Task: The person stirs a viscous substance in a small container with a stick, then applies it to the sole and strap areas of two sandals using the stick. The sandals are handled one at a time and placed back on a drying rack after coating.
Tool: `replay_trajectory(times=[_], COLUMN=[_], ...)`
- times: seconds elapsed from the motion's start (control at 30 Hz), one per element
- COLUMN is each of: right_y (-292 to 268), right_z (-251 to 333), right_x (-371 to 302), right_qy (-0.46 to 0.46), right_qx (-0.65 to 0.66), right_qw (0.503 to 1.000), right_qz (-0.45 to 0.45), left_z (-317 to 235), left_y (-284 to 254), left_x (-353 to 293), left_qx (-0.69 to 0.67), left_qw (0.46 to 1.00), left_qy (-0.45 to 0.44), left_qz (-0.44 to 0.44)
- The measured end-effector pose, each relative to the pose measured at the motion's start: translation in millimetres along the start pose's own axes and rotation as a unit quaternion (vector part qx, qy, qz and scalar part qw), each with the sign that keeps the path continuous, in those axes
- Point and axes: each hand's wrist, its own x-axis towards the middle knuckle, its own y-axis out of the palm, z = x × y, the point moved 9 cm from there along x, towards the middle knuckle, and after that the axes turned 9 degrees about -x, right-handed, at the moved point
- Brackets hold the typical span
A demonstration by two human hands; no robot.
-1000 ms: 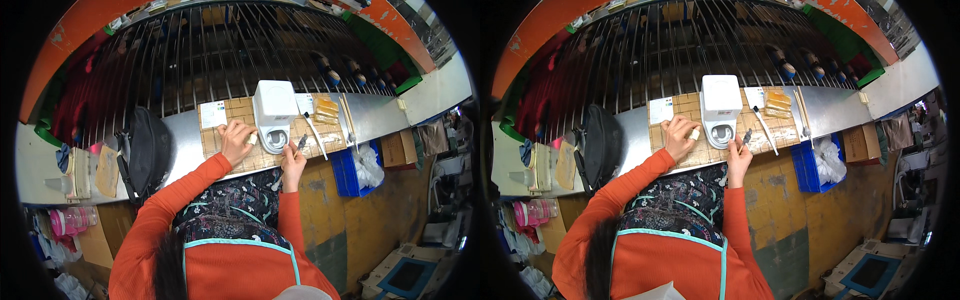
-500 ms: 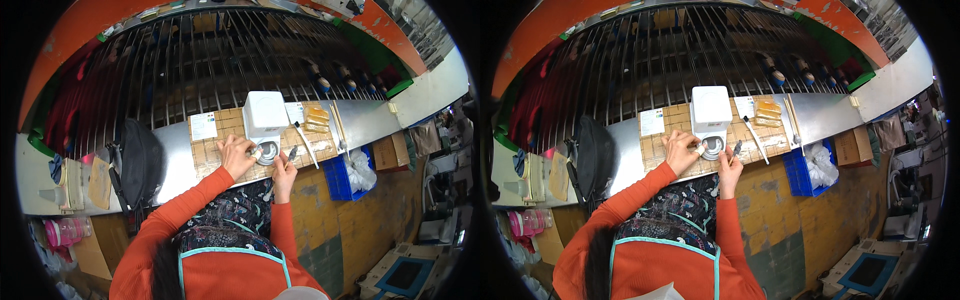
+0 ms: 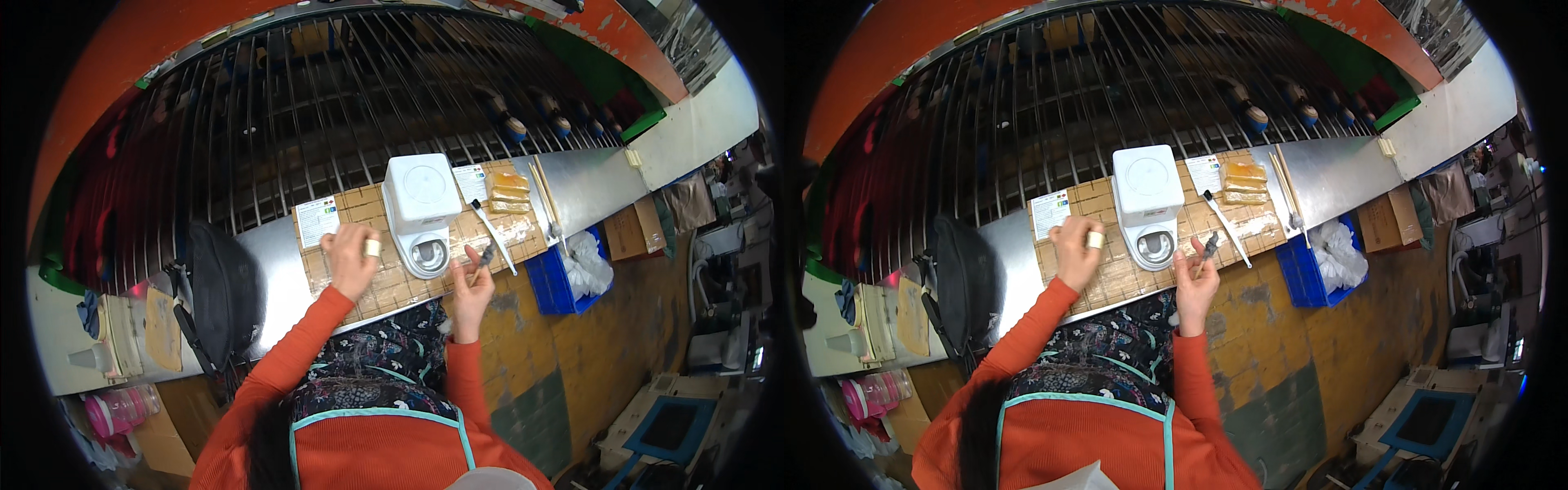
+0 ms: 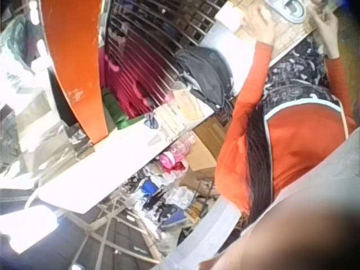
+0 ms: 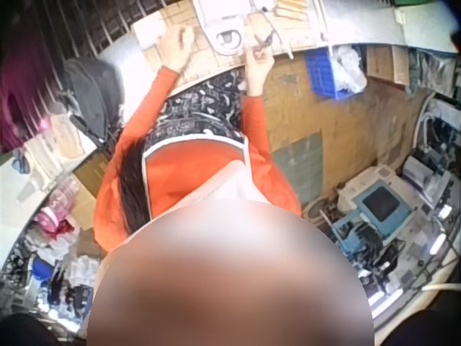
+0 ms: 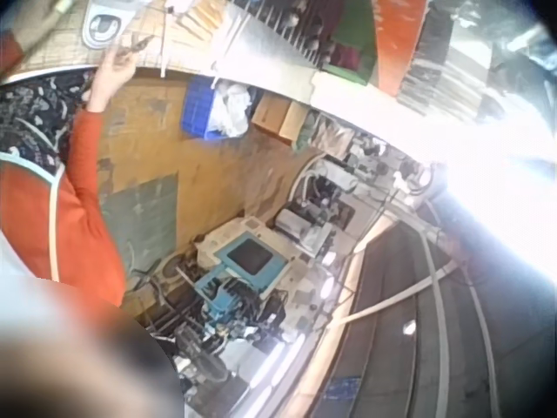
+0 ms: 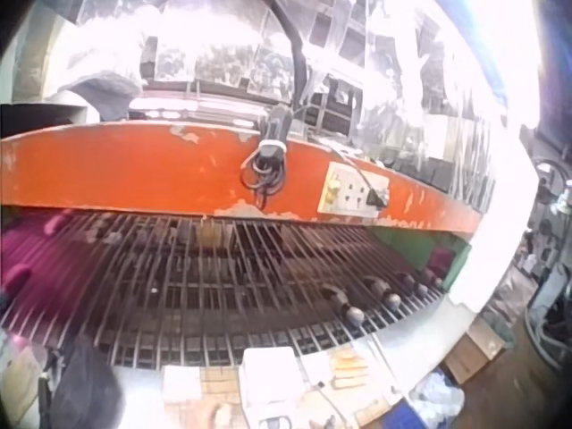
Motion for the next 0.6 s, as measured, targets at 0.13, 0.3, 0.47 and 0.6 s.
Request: replay_trajectory(times=[0.13, 0.3, 0.47, 0.6], right_y=[10, 46, 48, 47], right_z=[55, 72, 72, 68], right_x=[17, 28, 30, 34], right_qy=[-0.168, -0.221, -0.204, -0.207], right_qx=[-0.211, -0.287, -0.324, -0.281], right_qw=[0.962, 0.926, 0.918, 0.929], right_qz=[0.042, 0.107, 0.103, 0.126], left_z=[43, 6, -44, -46], left_y=[-49, -39, 8, 33], left_x=[5, 25, 32, 32], left_qx=[-0.084, -0.056, -0.062, -0.059], left_qw=[0.979, 0.991, 0.98, 0.974], left_qy=[-0.118, 0.026, 0.191, 0.213], left_qz=[-0.145, -0.118, -0.01, 0.059])
